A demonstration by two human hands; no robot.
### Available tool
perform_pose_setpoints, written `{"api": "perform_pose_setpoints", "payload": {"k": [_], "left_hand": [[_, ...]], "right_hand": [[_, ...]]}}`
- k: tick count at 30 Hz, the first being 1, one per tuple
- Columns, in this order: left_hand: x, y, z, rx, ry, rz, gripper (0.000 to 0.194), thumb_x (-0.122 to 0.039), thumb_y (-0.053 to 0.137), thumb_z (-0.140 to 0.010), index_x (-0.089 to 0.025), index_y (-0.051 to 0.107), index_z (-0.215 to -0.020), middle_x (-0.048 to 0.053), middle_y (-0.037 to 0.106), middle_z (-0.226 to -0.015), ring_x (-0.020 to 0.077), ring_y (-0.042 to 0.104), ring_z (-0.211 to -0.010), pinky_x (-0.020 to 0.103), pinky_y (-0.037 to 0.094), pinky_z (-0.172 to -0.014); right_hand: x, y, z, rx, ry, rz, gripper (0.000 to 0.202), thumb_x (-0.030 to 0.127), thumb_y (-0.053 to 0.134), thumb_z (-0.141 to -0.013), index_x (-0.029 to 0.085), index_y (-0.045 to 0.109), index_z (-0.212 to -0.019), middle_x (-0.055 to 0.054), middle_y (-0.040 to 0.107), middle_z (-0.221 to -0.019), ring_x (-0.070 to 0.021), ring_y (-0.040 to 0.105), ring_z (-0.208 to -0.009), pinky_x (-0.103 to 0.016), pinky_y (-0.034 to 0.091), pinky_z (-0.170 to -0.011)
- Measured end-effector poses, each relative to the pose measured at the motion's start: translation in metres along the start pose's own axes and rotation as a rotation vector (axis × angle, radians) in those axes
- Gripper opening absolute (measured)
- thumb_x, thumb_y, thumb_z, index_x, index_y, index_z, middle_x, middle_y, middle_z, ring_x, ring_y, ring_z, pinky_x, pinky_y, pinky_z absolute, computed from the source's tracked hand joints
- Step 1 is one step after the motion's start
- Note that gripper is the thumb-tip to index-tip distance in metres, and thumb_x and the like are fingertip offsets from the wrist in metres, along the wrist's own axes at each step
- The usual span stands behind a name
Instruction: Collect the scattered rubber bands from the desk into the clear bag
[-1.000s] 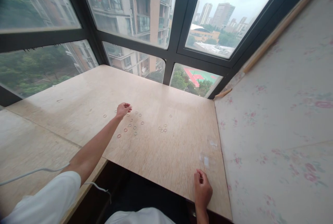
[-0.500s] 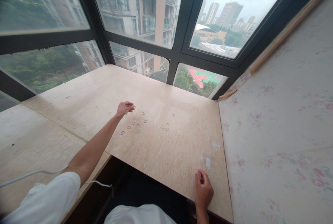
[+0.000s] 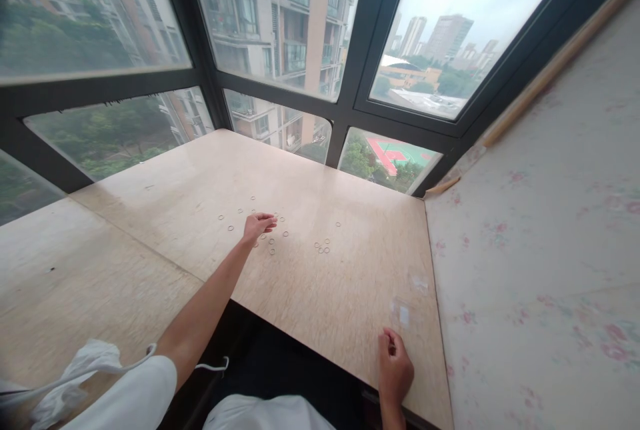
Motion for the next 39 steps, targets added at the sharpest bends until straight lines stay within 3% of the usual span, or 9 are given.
{"api": "perform_pose_setpoints", "payload": {"k": [10, 17, 23, 31, 39], "left_hand": [[-0.026, 0.011, -0.023, 0.025, 0.04, -0.132, 0.022, -0.022, 0.072, -0.067, -0.01, 0.064, -0.085, 0.012, 0.072, -0.084, 0.0216, 0.071, -0.066, 0.022, 0.053, -0.048], [-0.022, 0.008, -0.023, 0.037, 0.102, -0.277, 0.022, -0.022, 0.07, -0.068, -0.012, 0.065, -0.086, 0.009, 0.071, -0.08, 0.0161, 0.067, -0.048, 0.018, 0.046, -0.039], [-0.018, 0.002, -0.024, -0.018, 0.164, -0.329, 0.025, -0.025, 0.065, -0.069, -0.012, 0.065, -0.091, 0.008, 0.072, -0.084, 0.0155, 0.067, -0.052, 0.019, 0.046, -0.041], [-0.009, -0.031, -0.015, -0.159, 0.222, -0.41, 0.023, -0.025, 0.06, -0.069, -0.015, 0.068, -0.089, 0.004, 0.072, -0.081, 0.0179, 0.068, -0.073, 0.026, 0.053, -0.067], [0.008, -0.078, 0.037, -0.471, 0.221, -0.58, 0.021, -0.021, 0.051, -0.076, -0.017, 0.068, -0.087, 0.009, 0.07, -0.088, 0.0244, 0.064, -0.088, 0.036, 0.048, -0.086]], "right_hand": [[0.0, 0.001, 0.001, -0.001, 0.004, -0.02, 0.045, 0.052, 0.047, -0.069, 0.02, 0.07, -0.089, -0.008, 0.072, -0.079, -0.0254, 0.064, -0.072, -0.03, 0.043, -0.065], [0.001, 0.002, 0.001, -0.006, -0.014, -0.042, 0.046, 0.053, 0.046, -0.069, 0.019, 0.07, -0.09, -0.008, 0.072, -0.08, -0.0255, 0.064, -0.073, -0.029, 0.043, -0.066], [0.001, 0.001, 0.001, -0.02, -0.026, -0.033, 0.046, 0.053, 0.046, -0.07, 0.019, 0.07, -0.089, -0.008, 0.072, -0.08, -0.0249, 0.064, -0.071, -0.03, 0.043, -0.065], [0.002, 0.0, 0.001, -0.008, -0.001, -0.011, 0.047, 0.053, 0.046, -0.068, 0.019, 0.069, -0.089, -0.008, 0.072, -0.08, -0.0255, 0.064, -0.073, -0.03, 0.043, -0.066], [0.002, -0.001, 0.001, -0.006, -0.011, 0.003, 0.046, 0.054, 0.047, -0.067, 0.02, 0.07, -0.089, -0.008, 0.073, -0.078, -0.026, 0.064, -0.071, -0.031, 0.043, -0.064]]}}
Point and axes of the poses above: each hand's wrist, its own z-axis away from the middle knuckle, its own y-axis out of the palm, x = y × z, the point moved 2 cm from there along -z, towards the middle knuckle
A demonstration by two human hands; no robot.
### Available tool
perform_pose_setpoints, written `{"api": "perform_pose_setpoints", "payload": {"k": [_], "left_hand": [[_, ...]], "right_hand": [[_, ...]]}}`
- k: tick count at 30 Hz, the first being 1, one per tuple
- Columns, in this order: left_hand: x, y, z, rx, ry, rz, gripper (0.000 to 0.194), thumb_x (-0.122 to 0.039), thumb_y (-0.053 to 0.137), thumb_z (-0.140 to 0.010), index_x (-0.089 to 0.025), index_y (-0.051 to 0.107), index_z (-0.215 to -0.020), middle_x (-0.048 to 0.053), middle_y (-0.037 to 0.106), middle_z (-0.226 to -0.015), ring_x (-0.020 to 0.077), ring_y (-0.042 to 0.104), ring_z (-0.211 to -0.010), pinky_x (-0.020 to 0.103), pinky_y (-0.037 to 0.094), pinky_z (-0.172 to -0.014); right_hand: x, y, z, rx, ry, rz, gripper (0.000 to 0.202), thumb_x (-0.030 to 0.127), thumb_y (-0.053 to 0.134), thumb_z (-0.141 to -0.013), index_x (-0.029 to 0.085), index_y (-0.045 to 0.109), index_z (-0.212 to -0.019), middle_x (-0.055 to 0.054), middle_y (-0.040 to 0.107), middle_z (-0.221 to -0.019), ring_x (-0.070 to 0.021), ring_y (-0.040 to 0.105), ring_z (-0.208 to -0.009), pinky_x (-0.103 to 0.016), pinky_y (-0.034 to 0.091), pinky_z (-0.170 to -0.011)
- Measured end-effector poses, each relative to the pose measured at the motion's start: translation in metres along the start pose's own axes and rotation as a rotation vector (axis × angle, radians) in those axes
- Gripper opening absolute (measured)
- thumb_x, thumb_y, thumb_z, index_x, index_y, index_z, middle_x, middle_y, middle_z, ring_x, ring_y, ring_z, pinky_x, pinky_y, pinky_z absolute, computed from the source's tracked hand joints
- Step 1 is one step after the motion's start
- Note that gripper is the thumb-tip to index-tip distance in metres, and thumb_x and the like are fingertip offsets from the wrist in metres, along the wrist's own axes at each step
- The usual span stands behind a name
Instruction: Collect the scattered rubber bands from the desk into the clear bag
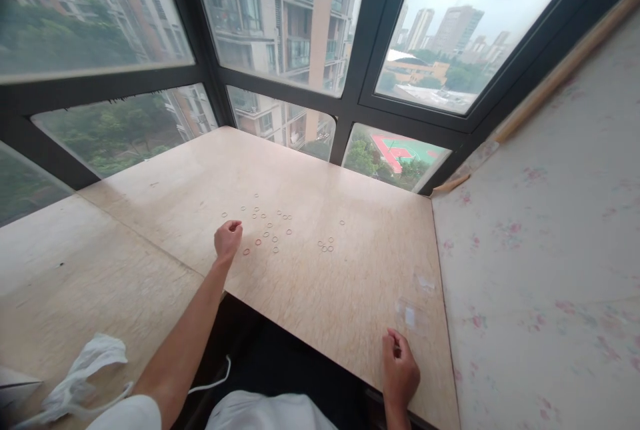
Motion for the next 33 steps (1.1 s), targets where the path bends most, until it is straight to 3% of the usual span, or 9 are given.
{"api": "perform_pose_setpoints", "payload": {"k": [6, 11, 14, 19, 21, 25, 29, 33], "left_hand": [[0.013, -0.015, 0.036, -0.122, -0.027, -0.103, 0.028, -0.015, 0.051, -0.074, -0.016, 0.065, -0.099, 0.013, 0.061, -0.11, 0.0282, 0.057, -0.104, 0.042, 0.044, -0.093], [0.003, -0.014, 0.046, -0.175, 0.029, -0.125, 0.03, -0.015, 0.051, -0.077, -0.015, 0.061, -0.105, 0.016, 0.054, -0.118, 0.0279, 0.056, -0.108, 0.04, 0.045, -0.093], [-0.007, -0.001, 0.054, -0.111, 0.122, -0.149, 0.029, -0.015, 0.05, -0.079, -0.014, 0.06, -0.106, 0.016, 0.056, -0.117, 0.0275, 0.054, -0.113, 0.039, 0.044, -0.095], [-0.002, 0.021, 0.076, 0.016, 0.183, -0.35, 0.033, -0.026, 0.052, -0.083, -0.009, 0.058, -0.111, 0.024, 0.049, -0.132, 0.038, 0.034, -0.132, 0.055, 0.026, -0.107], [0.006, 0.023, 0.081, 0.056, 0.223, -0.37, 0.035, -0.028, 0.052, -0.084, -0.009, 0.057, -0.113, 0.025, 0.047, -0.135, 0.0383, 0.028, -0.136, 0.056, 0.021, -0.109], [0.015, 0.016, 0.079, 0.095, 0.242, -0.296, 0.035, -0.028, 0.052, -0.084, -0.01, 0.057, -0.115, 0.023, 0.049, -0.134, 0.0352, 0.032, -0.135, 0.051, 0.025, -0.11], [-0.004, 0.017, 0.092, 0.094, 0.285, -0.198, 0.031, -0.023, 0.045, -0.088, -0.014, 0.057, -0.115, 0.018, 0.052, -0.132, 0.0297, 0.037, -0.133, 0.047, 0.033, -0.108], [-0.04, 0.039, 0.141, 0.248, 0.503, -0.073, 0.029, -0.019, 0.043, -0.089, -0.016, 0.057, -0.115, 0.017, 0.053, -0.131, 0.0273, 0.041, -0.131, 0.045, 0.036, -0.108]], "right_hand": [[0.002, -0.001, 0.0, -0.006, 0.003, 0.024, 0.045, 0.052, 0.047, -0.068, 0.02, 0.07, -0.091, -0.008, 0.072, -0.077, -0.0257, 0.063, -0.069, -0.031, 0.043, -0.063], [0.002, -0.002, 0.0, -0.008, -0.015, 0.04, 0.045, 0.052, 0.047, -0.068, 0.02, 0.07, -0.09, -0.008, 0.071, -0.076, -0.0259, 0.063, -0.071, -0.031, 0.043, -0.064], [0.001, -0.002, 0.0, -0.017, -0.022, 0.035, 0.045, 0.052, 0.047, -0.068, 0.02, 0.07, -0.09, -0.008, 0.072, -0.078, -0.0259, 0.064, -0.071, -0.031, 0.043, -0.064], [0.002, -0.002, 0.0, -0.008, -0.018, 0.009, 0.046, 0.052, 0.048, -0.069, 0.019, 0.07, -0.091, -0.008, 0.072, -0.077, -0.0255, 0.064, -0.07, -0.03, 0.044, -0.063], [0.002, -0.002, 0.001, -0.005, -0.024, 0.004, 0.045, 0.052, 0.048, -0.069, 0.019, 0.07, -0.091, -0.008, 0.072, -0.077, -0.0252, 0.064, -0.07, -0.03, 0.044, -0.062], [0.002, -0.002, 0.001, -0.012, -0.042, 0.002, 0.046, 0.052, 0.047, -0.07, 0.018, 0.071, -0.09, -0.008, 0.072, -0.078, -0.0248, 0.064, -0.069, -0.03, 0.044, -0.063], [0.0, -0.001, 0.001, -0.012, -0.059, 0.016, 0.045, 0.051, 0.047, -0.071, 0.018, 0.071, -0.09, -0.008, 0.072, -0.077, -0.0248, 0.063, -0.069, -0.03, 0.043, -0.063], [0.0, -0.001, 0.0, 0.003, -0.042, 0.011, 0.045, 0.051, 0.047, -0.072, 0.018, 0.071, -0.091, -0.008, 0.071, -0.076, -0.0241, 0.063, -0.068, -0.029, 0.043, -0.062]]}}
Point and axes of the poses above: each hand's wrist, its own z-axis away from the middle knuckle, its own y-axis out of the palm, x = y × z, the point moved 2 cm from there along -z, towards the middle knuckle
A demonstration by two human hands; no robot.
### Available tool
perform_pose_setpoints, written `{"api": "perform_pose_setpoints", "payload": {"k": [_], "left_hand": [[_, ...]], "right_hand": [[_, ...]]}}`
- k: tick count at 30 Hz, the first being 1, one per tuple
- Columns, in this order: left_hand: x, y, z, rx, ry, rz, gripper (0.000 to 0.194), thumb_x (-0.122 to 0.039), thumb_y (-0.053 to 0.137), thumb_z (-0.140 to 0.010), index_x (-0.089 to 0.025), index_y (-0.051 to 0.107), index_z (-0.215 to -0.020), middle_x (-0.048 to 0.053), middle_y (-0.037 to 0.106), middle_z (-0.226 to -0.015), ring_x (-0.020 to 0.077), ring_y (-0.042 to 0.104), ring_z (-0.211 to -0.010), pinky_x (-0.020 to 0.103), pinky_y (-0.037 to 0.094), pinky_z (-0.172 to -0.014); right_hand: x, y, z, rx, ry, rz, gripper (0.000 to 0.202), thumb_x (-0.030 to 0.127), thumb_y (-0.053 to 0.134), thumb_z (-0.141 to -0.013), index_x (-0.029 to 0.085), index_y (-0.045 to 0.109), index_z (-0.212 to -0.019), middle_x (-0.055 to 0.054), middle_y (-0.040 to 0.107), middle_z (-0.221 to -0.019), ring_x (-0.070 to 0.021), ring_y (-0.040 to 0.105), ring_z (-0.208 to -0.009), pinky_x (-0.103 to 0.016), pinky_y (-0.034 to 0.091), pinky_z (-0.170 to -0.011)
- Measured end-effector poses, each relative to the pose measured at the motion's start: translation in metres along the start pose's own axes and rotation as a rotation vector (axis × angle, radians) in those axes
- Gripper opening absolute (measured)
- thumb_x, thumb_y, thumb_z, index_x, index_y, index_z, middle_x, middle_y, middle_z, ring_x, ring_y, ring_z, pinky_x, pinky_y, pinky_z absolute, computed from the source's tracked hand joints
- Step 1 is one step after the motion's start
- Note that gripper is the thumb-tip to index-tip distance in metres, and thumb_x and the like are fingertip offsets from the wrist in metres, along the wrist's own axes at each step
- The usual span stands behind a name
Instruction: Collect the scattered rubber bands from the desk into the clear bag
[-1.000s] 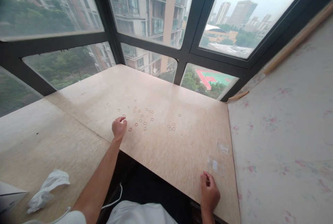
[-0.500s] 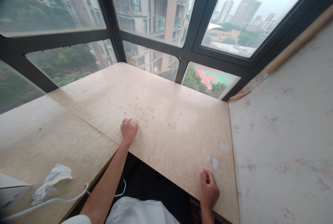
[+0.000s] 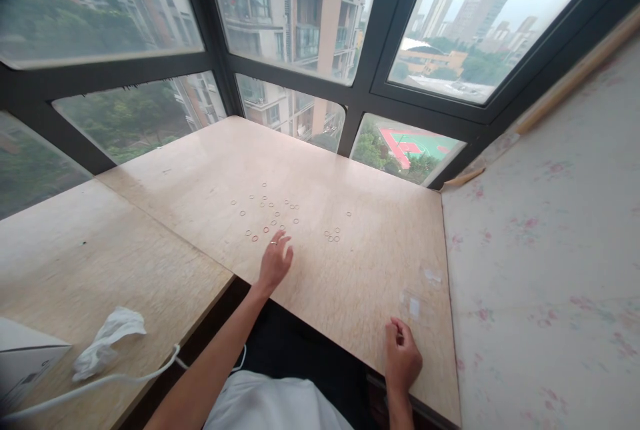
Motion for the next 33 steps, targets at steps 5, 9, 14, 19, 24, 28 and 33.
{"api": "perform_pose_setpoints", "payload": {"k": [5, 9, 14, 19, 24, 28, 33], "left_hand": [[-0.047, 0.039, 0.034, 0.21, 0.237, 0.153, 0.031, -0.016, 0.047, -0.086, -0.02, 0.057, -0.115, 0.014, 0.053, -0.13, 0.0264, 0.043, -0.129, 0.047, 0.041, -0.105], [-0.043, 0.05, 0.045, 0.269, 0.277, 0.137, 0.028, -0.019, 0.049, -0.086, -0.02, 0.058, -0.113, 0.015, 0.053, -0.13, 0.0282, 0.044, -0.128, 0.049, 0.041, -0.104], [-0.032, 0.051, 0.044, 0.269, 0.329, 0.091, 0.025, -0.022, 0.046, -0.09, -0.02, 0.06, -0.111, 0.013, 0.055, -0.128, 0.0267, 0.047, -0.126, 0.047, 0.041, -0.104], [-0.031, 0.052, 0.042, 0.258, 0.336, 0.086, 0.027, -0.025, 0.044, -0.091, -0.018, 0.062, -0.109, 0.015, 0.056, -0.127, 0.0272, 0.048, -0.125, 0.046, 0.041, -0.104], [-0.032, 0.051, 0.04, 0.262, 0.336, 0.085, 0.029, -0.028, 0.043, -0.091, -0.017, 0.064, -0.107, 0.015, 0.058, -0.125, 0.0284, 0.049, -0.124, 0.046, 0.042, -0.103], [-0.033, 0.051, 0.039, 0.266, 0.329, 0.071, 0.029, -0.03, 0.042, -0.091, -0.02, 0.064, -0.108, 0.013, 0.059, -0.125, 0.0276, 0.049, -0.124, 0.045, 0.042, -0.103], [-0.033, 0.052, 0.039, 0.255, 0.321, 0.062, 0.029, -0.029, 0.044, -0.09, -0.02, 0.065, -0.106, 0.013, 0.059, -0.124, 0.0274, 0.051, -0.122, 0.044, 0.043, -0.103]], "right_hand": [[0.002, 0.0, 0.001, -0.014, 0.004, -0.003, 0.046, 0.051, 0.047, -0.071, 0.018, 0.071, -0.091, -0.008, 0.071, -0.077, -0.0248, 0.063, -0.07, -0.03, 0.043, -0.064], [0.003, 0.001, 0.001, -0.024, -0.023, -0.012, 0.045, 0.05, 0.046, -0.072, 0.017, 0.071, -0.091, -0.009, 0.072, -0.077, -0.0246, 0.063, -0.069, -0.03, 0.043, -0.063], [0.007, 0.001, 0.001, -0.031, -0.039, -0.021, 0.045, 0.049, 0.045, -0.073, 0.017, 0.072, -0.089, -0.009, 0.072, -0.074, -0.0238, 0.063, -0.066, -0.029, 0.043, -0.06], [0.01, 0.002, 0.002, -0.026, -0.066, -0.062, 0.043, 0.046, 0.044, -0.075, 0.017, 0.072, -0.088, -0.009, 0.073, -0.077, -0.0224, 0.064, -0.066, -0.028, 0.044, -0.062], [0.011, 0.004, 0.002, -0.038, -0.093, -0.088, 0.04, 0.042, 0.043, -0.078, 0.017, 0.072, -0.088, -0.008, 0.073, -0.08, -0.021, 0.064, -0.068, -0.027, 0.045, -0.065], [0.012, 0.003, 0.004, -0.044, -0.117, -0.106, 0.038, 0.039, 0.042, -0.08, 0.017, 0.072, -0.088, -0.007, 0.073, -0.08, -0.0195, 0.064, -0.067, -0.026, 0.045, -0.064], [0.011, 0.0, 0.007, -0.034, -0.163, -0.136, 0.037, 0.038, 0.042, -0.081, 0.017, 0.072, -0.089, -0.007, 0.074, -0.082, -0.018, 0.064, -0.066, -0.025, 0.046, -0.065]]}}
Point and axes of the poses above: each hand's wrist, its own z-axis away from the middle knuckle, its own y-axis out of the palm, x = y × z, the point moved 2 cm from there along -z, towards the middle knuckle
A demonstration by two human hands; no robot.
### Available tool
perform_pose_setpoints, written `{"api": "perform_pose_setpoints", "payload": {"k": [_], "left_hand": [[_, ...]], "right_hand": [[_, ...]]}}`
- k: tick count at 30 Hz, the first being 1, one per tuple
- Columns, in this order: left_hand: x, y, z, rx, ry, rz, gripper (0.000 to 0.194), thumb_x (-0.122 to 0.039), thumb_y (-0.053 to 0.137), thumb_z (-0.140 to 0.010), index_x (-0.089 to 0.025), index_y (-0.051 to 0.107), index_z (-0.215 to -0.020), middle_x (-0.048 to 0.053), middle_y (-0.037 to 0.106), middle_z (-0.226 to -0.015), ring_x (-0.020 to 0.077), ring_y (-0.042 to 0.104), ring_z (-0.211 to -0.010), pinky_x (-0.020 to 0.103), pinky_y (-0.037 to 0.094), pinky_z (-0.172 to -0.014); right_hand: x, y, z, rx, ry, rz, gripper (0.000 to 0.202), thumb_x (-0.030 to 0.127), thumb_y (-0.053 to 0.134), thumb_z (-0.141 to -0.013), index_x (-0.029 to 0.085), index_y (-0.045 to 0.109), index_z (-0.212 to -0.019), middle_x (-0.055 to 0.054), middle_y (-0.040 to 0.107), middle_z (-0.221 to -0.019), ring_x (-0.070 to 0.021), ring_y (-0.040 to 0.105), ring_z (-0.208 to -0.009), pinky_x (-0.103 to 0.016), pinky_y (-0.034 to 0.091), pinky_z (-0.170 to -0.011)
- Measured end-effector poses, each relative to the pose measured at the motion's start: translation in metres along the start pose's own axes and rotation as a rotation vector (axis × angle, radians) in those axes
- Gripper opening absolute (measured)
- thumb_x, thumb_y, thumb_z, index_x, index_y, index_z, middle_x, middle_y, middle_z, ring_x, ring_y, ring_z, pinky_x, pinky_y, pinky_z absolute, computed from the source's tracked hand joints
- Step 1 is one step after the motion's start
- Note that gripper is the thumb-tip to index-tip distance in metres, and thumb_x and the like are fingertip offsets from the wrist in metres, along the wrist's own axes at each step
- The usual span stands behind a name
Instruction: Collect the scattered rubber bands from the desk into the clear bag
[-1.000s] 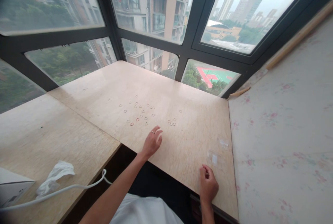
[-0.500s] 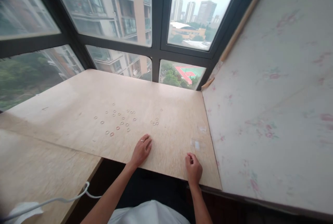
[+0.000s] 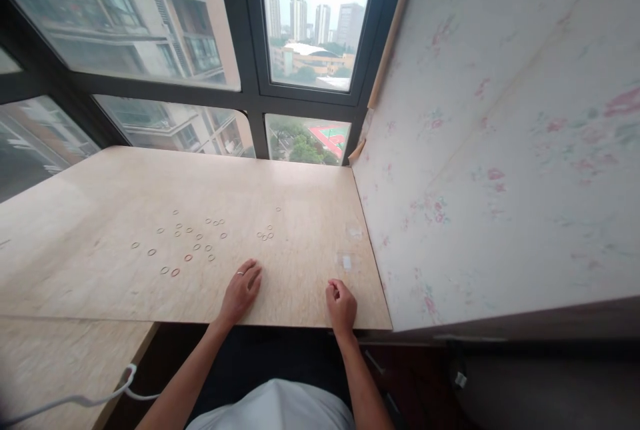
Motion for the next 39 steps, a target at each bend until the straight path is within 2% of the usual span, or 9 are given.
{"api": "perform_pose_setpoints", "payload": {"k": [6, 17, 22, 26, 28, 30, 32, 34, 39], "left_hand": [[-0.004, -0.002, 0.001, -0.021, 0.023, -0.036, 0.028, -0.027, 0.043, -0.091, -0.016, 0.065, -0.106, 0.013, 0.06, -0.124, 0.0271, 0.052, -0.121, 0.045, 0.045, -0.1], [-0.003, 0.0, 0.004, -0.056, 0.03, -0.021, 0.026, -0.024, 0.045, -0.091, -0.016, 0.064, -0.107, 0.013, 0.059, -0.124, 0.0256, 0.052, -0.122, 0.044, 0.046, -0.1], [-0.003, -0.002, 0.004, -0.068, 0.025, -0.01, 0.024, -0.021, 0.046, -0.091, -0.017, 0.064, -0.105, 0.012, 0.06, -0.123, 0.0255, 0.053, -0.12, 0.045, 0.047, -0.098], [-0.001, -0.002, 0.005, -0.074, 0.016, 0.007, 0.022, -0.021, 0.046, -0.091, -0.017, 0.065, -0.103, 0.012, 0.06, -0.123, 0.0259, 0.053, -0.119, 0.045, 0.048, -0.097], [0.0, -0.002, 0.005, -0.075, 0.016, 0.024, 0.022, -0.02, 0.046, -0.091, -0.018, 0.065, -0.102, 0.011, 0.06, -0.123, 0.0259, 0.053, -0.12, 0.045, 0.048, -0.097], [0.001, -0.002, 0.005, -0.076, 0.023, 0.04, 0.022, -0.02, 0.047, -0.09, -0.018, 0.065, -0.102, 0.011, 0.06, -0.123, 0.0258, 0.053, -0.121, 0.045, 0.048, -0.097], [0.002, -0.002, 0.005, -0.078, 0.029, 0.049, 0.022, -0.02, 0.047, -0.09, -0.019, 0.065, -0.101, 0.011, 0.061, -0.122, 0.026, 0.053, -0.12, 0.045, 0.049, -0.097], [0.002, -0.003, 0.004, -0.08, 0.038, 0.052, 0.021, -0.02, 0.047, -0.09, -0.019, 0.066, -0.101, 0.011, 0.061, -0.122, 0.0264, 0.054, -0.119, 0.045, 0.049, -0.097], [0.004, -0.002, 0.004, -0.086, 0.057, 0.064, 0.021, -0.019, 0.047, -0.09, -0.02, 0.066, -0.101, 0.01, 0.061, -0.121, 0.0267, 0.054, -0.119, 0.046, 0.049, -0.097]], "right_hand": [[-0.002, -0.001, 0.001, 0.004, -0.026, -0.025, 0.038, 0.039, 0.043, -0.081, 0.016, 0.072, -0.088, -0.008, 0.074, -0.081, -0.0184, 0.064, -0.063, -0.026, 0.046, -0.064], [-0.002, -0.001, 0.001, 0.004, 0.0, 0.008, 0.04, 0.044, 0.044, -0.079, 0.016, 0.072, -0.088, -0.01, 0.073, -0.079, -0.0208, 0.064, -0.063, -0.028, 0.046, -0.062], [-0.006, 0.0, -0.001, 0.032, 0.073, 0.021, 0.039, 0.048, 0.048, -0.076, 0.019, 0.072, -0.086, -0.008, 0.073, -0.078, -0.0229, 0.064, -0.065, -0.03, 0.046, -0.061], [-0.006, 0.005, -0.006, 0.12, 0.238, -0.118, 0.037, 0.049, 0.051, -0.074, 0.019, 0.068, -0.089, -0.007, 0.072, -0.079, -0.0203, 0.062, -0.057, -0.03, 0.048, -0.054], [0.003, 0.011, -0.011, 0.195, 0.315, -0.255, 0.04, 0.049, 0.05, -0.076, 0.017, 0.065, -0.094, -0.008, 0.071, -0.083, -0.0177, 0.061, -0.051, -0.029, 0.047, -0.047], [0.022, 0.02, -0.018, 0.272, 0.309, -0.357, 0.041, 0.049, 0.05, -0.077, 0.015, 0.062, -0.098, -0.009, 0.07, -0.086, -0.0162, 0.061, -0.051, -0.028, 0.049, -0.046], [0.049, 0.032, -0.027, 0.371, 0.204, -0.371, 0.041, 0.047, 0.049, -0.079, 0.015, 0.061, -0.101, -0.008, 0.069, -0.085, -0.0151, 0.063, -0.054, -0.027, 0.052, -0.05], [0.079, 0.05, -0.038, 0.52, -0.006, -0.289, 0.041, 0.043, 0.042, -0.084, 0.014, 0.058, -0.109, -0.007, 0.068, -0.086, -0.0144, 0.064, -0.057, -0.026, 0.052, -0.051], [0.133, 0.101, -0.082, 0.615, -0.162, -0.142, 0.034, 0.034, 0.044, -0.086, 0.019, 0.058, -0.114, 0.0, 0.066, -0.074, -0.0125, 0.062, -0.058, -0.023, 0.047, -0.054]]}}
Point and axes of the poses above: each hand's wrist, its own z-axis away from the middle knuckle, its own y-axis out of the palm, x = y × z, the point moved 2 cm from there along -z, towards the middle knuckle
